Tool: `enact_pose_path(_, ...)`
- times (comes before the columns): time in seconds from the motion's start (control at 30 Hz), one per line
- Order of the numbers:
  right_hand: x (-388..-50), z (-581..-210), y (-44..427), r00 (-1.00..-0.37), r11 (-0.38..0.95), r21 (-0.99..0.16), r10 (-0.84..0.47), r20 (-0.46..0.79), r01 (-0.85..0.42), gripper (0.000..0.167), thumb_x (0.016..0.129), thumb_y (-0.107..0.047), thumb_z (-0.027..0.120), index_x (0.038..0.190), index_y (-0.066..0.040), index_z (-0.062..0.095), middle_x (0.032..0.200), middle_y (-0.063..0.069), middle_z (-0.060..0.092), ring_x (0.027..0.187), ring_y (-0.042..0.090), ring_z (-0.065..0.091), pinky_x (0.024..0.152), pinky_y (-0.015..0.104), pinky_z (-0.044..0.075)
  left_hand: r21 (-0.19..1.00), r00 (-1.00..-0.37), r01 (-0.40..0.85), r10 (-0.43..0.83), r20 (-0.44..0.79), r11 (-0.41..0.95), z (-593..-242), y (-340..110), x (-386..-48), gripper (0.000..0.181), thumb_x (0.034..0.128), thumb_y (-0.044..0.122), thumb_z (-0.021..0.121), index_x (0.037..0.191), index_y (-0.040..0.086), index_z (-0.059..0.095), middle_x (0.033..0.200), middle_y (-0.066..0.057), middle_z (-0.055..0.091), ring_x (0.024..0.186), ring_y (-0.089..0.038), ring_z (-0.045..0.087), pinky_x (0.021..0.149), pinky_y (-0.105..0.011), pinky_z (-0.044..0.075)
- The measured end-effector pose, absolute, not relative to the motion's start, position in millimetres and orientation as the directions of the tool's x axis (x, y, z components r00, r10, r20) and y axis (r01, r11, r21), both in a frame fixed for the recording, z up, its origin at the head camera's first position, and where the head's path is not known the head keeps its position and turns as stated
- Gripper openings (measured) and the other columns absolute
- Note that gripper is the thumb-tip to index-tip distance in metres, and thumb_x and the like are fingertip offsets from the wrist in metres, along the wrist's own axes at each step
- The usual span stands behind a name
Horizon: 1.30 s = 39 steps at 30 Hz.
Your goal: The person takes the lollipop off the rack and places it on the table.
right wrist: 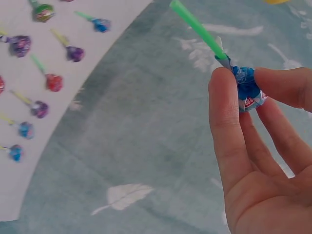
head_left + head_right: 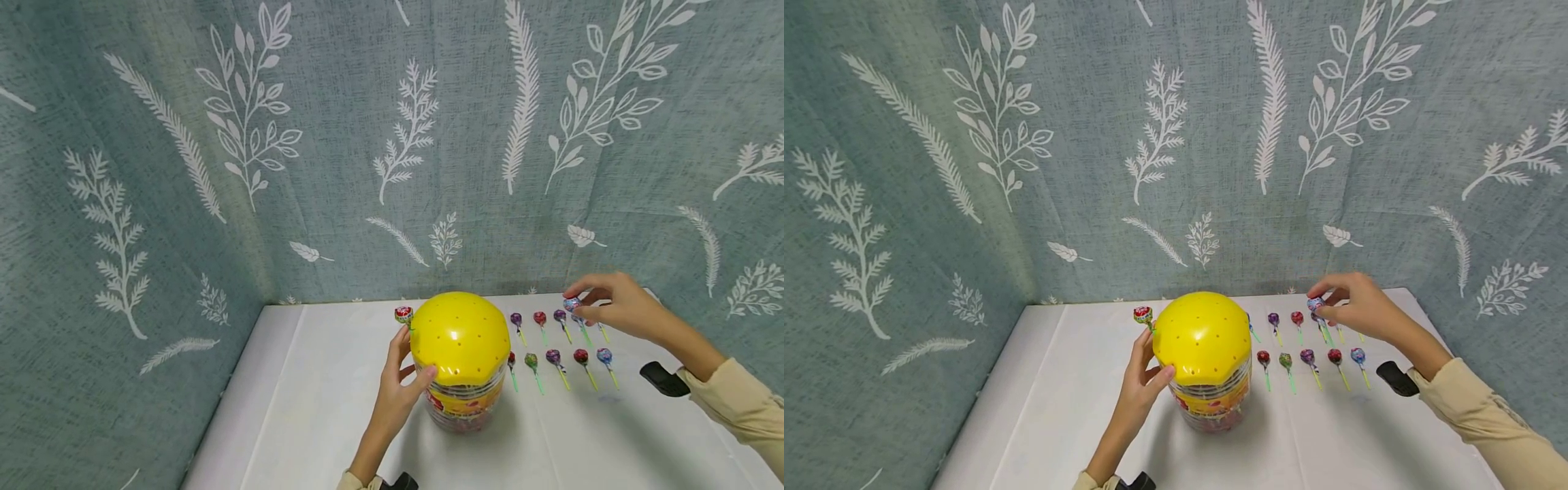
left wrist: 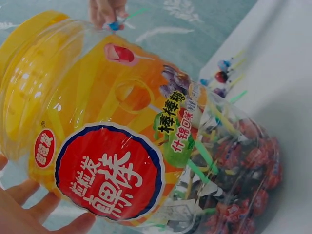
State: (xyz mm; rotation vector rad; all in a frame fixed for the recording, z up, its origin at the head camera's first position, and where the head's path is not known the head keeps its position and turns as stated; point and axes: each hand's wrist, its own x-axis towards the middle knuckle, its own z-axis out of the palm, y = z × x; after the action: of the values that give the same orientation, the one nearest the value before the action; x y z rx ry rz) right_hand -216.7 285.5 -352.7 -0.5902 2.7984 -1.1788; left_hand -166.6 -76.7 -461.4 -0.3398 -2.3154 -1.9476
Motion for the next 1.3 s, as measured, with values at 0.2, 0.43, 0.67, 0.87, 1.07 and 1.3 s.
enact_pose_path(0.2,-214,-370,301,-0.95,0.659,-0.707,-0.304,0.064,-0.258,0.024,0.086,-0.008,0.066,0.109,-0.002,0.065,0.105,0.016,0.065,0.073,0.018,0.066,0.06,0.031,0.052,0.958,-0.968,0.24,0.11,0.224,0.155,-460,-76,-165,0.07,0.0864,0.036,0.063,0.146,0.031,0.027,0.143,-0.001,0.039,0.129,-0.023,0.037,0.096,-0.047,0.038)
enact_pose_path(0.43,-211,-392,321,-0.965,0.659,-0.718,-0.256,0.063,-0.222,0.027,0.088,-0.011,0.065,0.112,0.002,0.064,0.11,0.021,0.063,0.073,0.017,0.066,0.06,0.031,0.052,0.957,-0.967,0.243,0.113,0.228,0.155,-458,-76,-164,0.07,0.0866,0.036,0.063,0.146,0.031,0.026,0.144,-0.001,0.038,0.129,-0.022,0.037,0.096,-0.048,0.037)
enact_pose_path(0.67,-209,-415,337,-0.978,0.668,-0.721,-0.201,0.062,-0.184,0.028,0.088,-0.01,0.065,0.112,0.003,0.064,0.11,0.023,0.062,0.075,0.008,0.064,0.06,0.031,0.053,0.957,-0.967,0.244,0.111,0.228,0.158,-459,-76,-163,0.071,0.0866,0.036,0.063,0.147,0.03,0.026,0.144,-0.001,0.038,0.13,-0.022,0.037,0.097,-0.048,0.038)
enact_pose_path(0.87,-210,-432,345,-0.988,0.685,-0.719,-0.152,0.019,-0.119,0.032,0.089,-0.011,0.064,0.115,0.008,0.061,0.103,0.023,0.065,0.071,0.015,0.065,0.059,0.03,0.051,0.956,-0.966,0.25,0.114,0.234,0.154,-459,-77,-163,0.07,0.0868,0.036,0.063,0.147,0.03,0.026,0.143,-0.001,0.039,0.129,-0.022,0.037,0.096,-0.048,0.038)
enact_pose_path(1.07,-214,-453,356,-0.994,0.693,-0.718,-0.105,-0.007,-0.068,0.035,0.089,-0.012,0.064,0.116,0.01,0.059,0.099,0.023,0.066,0.071,0.018,0.064,0.06,0.03,0.051,0.955,-0.965,0.253,0.114,0.237,0.155,-460,-77,-163,0.071,0.0871,0.035,0.063,0.147,0.03,0.026,0.143,-0.001,0.039,0.129,-0.022,0.037,0.096,-0.048,0.038)
enact_pose_path(1.3,-220,-484,368,-0.999,0.707,-0.706,-0.031,0.019,-0.036,0.033,0.086,-0.008,0.065,0.113,0.01,0.061,0.095,0.022,0.067,0.07,0.016,0.064,0.058,0.031,0.052,0.955,-0.964,0.254,0.12,0.237,0.155,-460,-77,-163,0.072,0.0871,0.035,0.063,0.148,0.027,0.025,0.143,-0.002,0.039,0.129,-0.022,0.037,0.096,-0.048,0.038)
